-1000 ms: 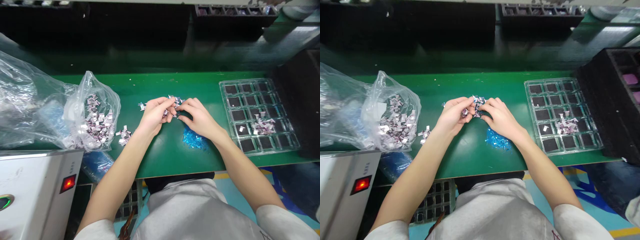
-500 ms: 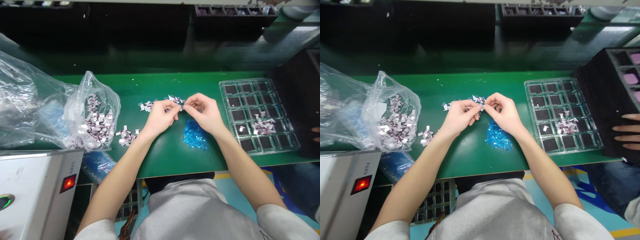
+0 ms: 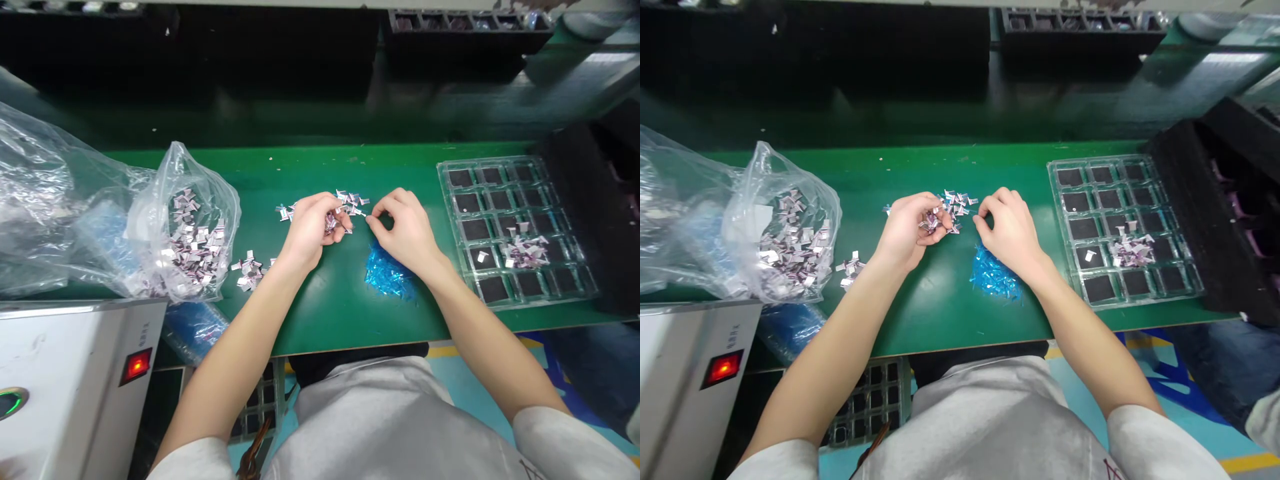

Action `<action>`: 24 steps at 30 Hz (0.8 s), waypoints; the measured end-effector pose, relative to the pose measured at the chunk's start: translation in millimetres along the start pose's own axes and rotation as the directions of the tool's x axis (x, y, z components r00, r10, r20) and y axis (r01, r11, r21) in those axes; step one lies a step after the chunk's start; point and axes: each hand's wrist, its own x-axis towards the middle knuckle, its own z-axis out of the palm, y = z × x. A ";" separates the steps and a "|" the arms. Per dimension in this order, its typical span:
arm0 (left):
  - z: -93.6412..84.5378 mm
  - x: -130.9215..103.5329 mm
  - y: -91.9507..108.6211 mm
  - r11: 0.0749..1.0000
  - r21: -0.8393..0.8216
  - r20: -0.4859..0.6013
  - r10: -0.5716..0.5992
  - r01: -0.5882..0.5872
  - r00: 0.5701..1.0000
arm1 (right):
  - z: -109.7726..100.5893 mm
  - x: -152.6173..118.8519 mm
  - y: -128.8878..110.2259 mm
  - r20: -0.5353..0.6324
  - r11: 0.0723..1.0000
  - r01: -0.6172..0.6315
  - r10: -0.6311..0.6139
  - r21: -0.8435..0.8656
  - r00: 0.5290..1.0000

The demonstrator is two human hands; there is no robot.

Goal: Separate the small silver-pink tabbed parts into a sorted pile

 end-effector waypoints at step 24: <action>-1.3 0.1 -13.4 0.954 0.223 0.137 0.173 -0.200 0.975 | -5.8 4.1 -19.3 0.034 0.874 -0.103 0.099 0.475 0.995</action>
